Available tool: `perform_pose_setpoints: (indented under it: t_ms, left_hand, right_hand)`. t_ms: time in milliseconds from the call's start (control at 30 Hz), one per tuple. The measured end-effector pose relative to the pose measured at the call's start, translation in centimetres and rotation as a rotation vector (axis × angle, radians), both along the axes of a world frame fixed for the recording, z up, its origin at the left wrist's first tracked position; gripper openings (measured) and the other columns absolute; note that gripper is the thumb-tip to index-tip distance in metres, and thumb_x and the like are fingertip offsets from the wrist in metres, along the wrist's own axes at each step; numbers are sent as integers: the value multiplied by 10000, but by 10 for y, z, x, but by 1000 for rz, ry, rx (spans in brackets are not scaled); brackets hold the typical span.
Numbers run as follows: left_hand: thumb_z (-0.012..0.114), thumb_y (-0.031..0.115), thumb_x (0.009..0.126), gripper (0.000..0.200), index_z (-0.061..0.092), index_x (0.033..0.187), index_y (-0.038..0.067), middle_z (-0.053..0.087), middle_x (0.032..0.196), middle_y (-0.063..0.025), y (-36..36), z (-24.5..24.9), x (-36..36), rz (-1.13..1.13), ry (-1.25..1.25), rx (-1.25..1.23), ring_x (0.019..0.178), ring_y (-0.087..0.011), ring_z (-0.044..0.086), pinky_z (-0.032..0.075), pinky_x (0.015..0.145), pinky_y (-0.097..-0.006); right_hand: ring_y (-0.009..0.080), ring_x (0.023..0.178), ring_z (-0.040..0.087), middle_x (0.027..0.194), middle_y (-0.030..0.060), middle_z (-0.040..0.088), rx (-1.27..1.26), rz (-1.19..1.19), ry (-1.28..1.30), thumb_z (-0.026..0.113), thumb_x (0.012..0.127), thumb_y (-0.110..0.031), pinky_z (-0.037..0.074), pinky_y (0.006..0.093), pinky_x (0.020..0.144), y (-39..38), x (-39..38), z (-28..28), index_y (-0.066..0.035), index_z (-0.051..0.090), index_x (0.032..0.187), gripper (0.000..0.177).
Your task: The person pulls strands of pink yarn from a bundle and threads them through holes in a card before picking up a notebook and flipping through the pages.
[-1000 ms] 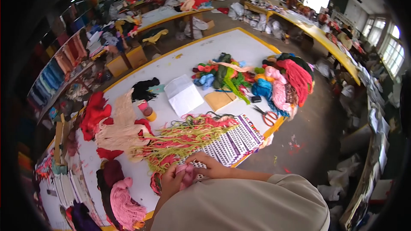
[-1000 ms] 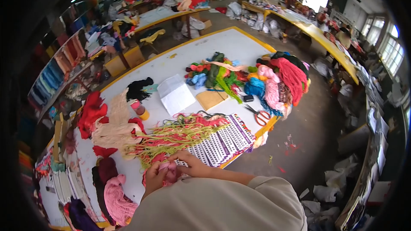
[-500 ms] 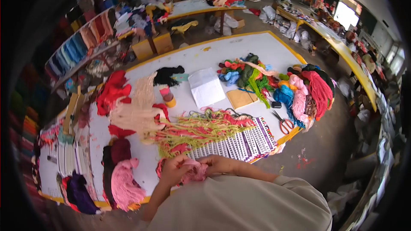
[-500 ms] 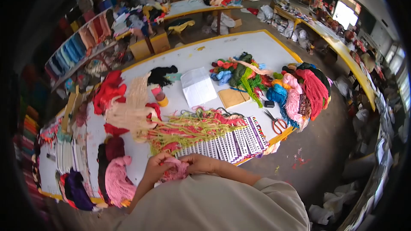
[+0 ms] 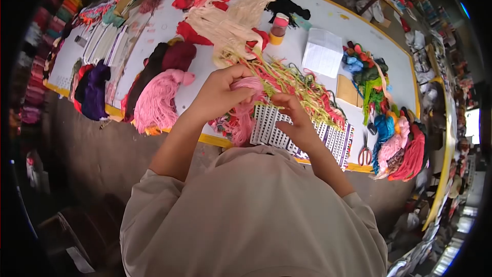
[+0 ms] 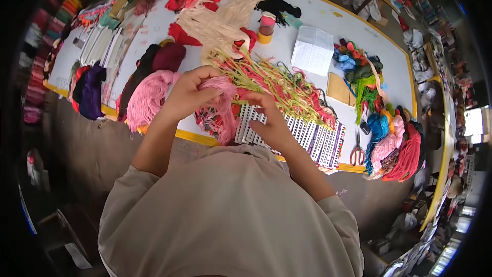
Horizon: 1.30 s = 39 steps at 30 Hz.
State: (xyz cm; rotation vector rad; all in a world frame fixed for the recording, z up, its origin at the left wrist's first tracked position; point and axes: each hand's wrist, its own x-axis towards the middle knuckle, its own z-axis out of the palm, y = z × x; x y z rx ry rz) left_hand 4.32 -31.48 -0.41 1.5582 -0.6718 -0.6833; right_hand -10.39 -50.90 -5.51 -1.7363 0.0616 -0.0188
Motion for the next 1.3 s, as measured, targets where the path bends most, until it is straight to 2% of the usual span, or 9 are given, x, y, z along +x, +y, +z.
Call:
perform_pose_setpoints:
  t_ms: [133,333,500,600,733,800,1033,1167,1300]
  left_hand:
    - [641,35,851,144,608,990,12,617,813,5,12,0,-2,-42,-76,-48,701,-26,568,459,588,-189]
    - [653,98,875,122,620,950,8,611,732,6,57,-6,4,-76,-34,79,627,-38,561,446,547,-189]
    - [611,238,927,228,633,876,16,581,567,-6,118,5,12,-448,213,403,443,-77,514,396,423,-225]
    - [547,304,953,322,631,843,14,649,698,-47,147,-17,19,-690,294,252,438,-86,548,409,393,-216]
    - [500,391,993,416,548,1079,-13,479,584,2,164,4,36,-148,582,-793,384,-52,403,290,334,-190]
    - [482,418,991,490,488,1164,-41,395,586,28,167,27,62,-188,512,-995,418,-44,333,289,377,-190]
    - [469,274,1012,374,495,1138,-78,410,609,38,214,77,137,-176,323,-1258,471,-57,290,256,469,-220]
    - [450,253,1012,370,489,1153,-86,393,607,50,194,71,142,56,155,-1234,468,-54,273,250,443,-230]
    - [448,293,1015,452,435,1317,-42,597,761,-27,134,18,103,106,253,-817,515,-58,383,321,415,-224]
  right_hand:
    - [194,1275,424,1328,74,458,-28,-9,-149,618,763,82,373,364,1038,33,28,5,-81,392,1348,648]
    - [168,919,637,948,31,661,15,219,119,610,868,-49,494,299,867,51,54,12,-24,632,1079,214]
    - [127,742,596,882,60,649,581,38,-147,504,894,-34,493,281,747,24,83,51,14,610,1018,170]
    - [110,673,570,806,43,623,580,-68,-177,499,900,-31,482,263,687,29,94,50,9,595,1050,183]
    - [65,667,547,815,-17,615,274,-101,122,610,881,-60,480,235,653,44,91,-19,-47,636,1038,160]
    - [51,704,553,832,-28,624,-146,-3,173,639,863,-51,469,223,648,56,84,-53,-51,658,1020,158]
    - [75,583,498,673,-20,567,-279,-389,324,644,845,-37,419,251,549,49,29,-134,-41,668,1000,157]
    - [168,676,660,706,101,671,-427,-702,493,668,789,-83,508,296,646,34,16,-116,-38,658,1014,230]
    - [389,1222,448,1310,206,468,-977,-745,419,737,668,-86,408,470,1001,20,8,-126,-125,477,1322,705]
